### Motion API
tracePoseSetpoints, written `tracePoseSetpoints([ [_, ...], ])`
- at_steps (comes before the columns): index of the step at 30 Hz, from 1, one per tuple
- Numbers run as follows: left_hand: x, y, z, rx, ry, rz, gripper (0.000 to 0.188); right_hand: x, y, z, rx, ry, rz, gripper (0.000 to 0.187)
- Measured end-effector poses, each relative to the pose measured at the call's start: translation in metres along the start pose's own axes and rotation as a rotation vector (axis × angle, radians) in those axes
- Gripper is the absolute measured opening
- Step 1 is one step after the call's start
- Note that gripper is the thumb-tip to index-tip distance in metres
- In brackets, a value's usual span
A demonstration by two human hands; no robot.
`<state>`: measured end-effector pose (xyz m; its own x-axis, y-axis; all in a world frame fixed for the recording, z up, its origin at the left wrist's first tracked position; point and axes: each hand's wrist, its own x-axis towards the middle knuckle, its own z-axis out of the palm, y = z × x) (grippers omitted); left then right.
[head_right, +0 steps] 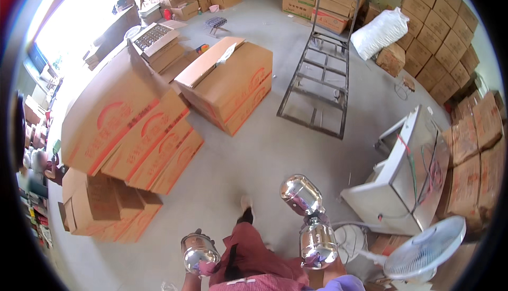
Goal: The person places silver-wrapped jars into a cardboard box with dividers, then adds white plastic rings to the top of each jar. The person works in a warehouse setting with multiple boxes and supplies visible.
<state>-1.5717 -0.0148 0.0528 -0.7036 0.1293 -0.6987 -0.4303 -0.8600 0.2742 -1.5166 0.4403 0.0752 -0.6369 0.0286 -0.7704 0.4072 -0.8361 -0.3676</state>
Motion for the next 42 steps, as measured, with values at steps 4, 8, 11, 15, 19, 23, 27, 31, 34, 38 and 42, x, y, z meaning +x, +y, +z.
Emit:
tracePoseSetpoints([
  [4, 0.114, 0.026, 0.057, -0.002, -0.02, -0.009, 0.05, 0.054, -0.068, 0.056, 0.097, 0.071, -0.087, 0.048],
  [8, 0.229, 0.059, 0.14, 0.034, -0.077, -0.015, 0.05, 0.085, -0.114, 0.1, 0.2, 0.116, -0.167, 0.048],
  [11, 0.337, 0.092, 0.235, 0.062, -0.158, 0.003, 0.05, 0.139, -0.174, 0.159, 0.256, 0.095, -0.207, 0.048],
  [15, 0.456, 0.108, 0.31, 0.059, -0.199, 0.022, 0.051, 0.228, -0.251, 0.226, 0.299, 0.038, -0.238, 0.049],
  [19, 0.506, 0.114, 0.289, -0.077, -0.177, 0.039, 0.052, 0.331, -0.328, 0.312, 0.291, -0.086, -0.202, 0.049],
  [23, 0.574, 0.129, 0.293, 0.271, -0.267, 0.226, 0.053, 0.447, -0.422, 0.419, 0.237, -0.265, -0.195, 0.049],
  [27, 0.637, 0.127, 0.391, 1.164, 0.039, 0.711, 0.061, 0.498, -0.484, 0.452, 0.214, -0.385, -0.223, 0.049],
  [31, 0.717, 0.131, 0.496, 0.919, -0.065, 0.787, 0.062, 0.568, -0.544, 0.441, 0.1, -0.228, -0.228, 0.048],
  [34, 0.768, 0.131, 0.64, 0.55, -0.238, 0.825, 0.049, 0.632, -0.613, 0.493, 0.008, -0.146, -0.134, 0.047],
  [38, 0.851, 0.119, 0.717, 1.142, 0.114, 1.064, 0.043, 0.72, -0.691, 0.536, -0.097, -0.112, -0.029, 0.046],
  [42, 0.907, 0.111, 0.792, 1.0, 0.145, 1.091, 0.057, 0.798, -0.773, 0.575, -0.193, -0.106, 0.037, 0.044],
])
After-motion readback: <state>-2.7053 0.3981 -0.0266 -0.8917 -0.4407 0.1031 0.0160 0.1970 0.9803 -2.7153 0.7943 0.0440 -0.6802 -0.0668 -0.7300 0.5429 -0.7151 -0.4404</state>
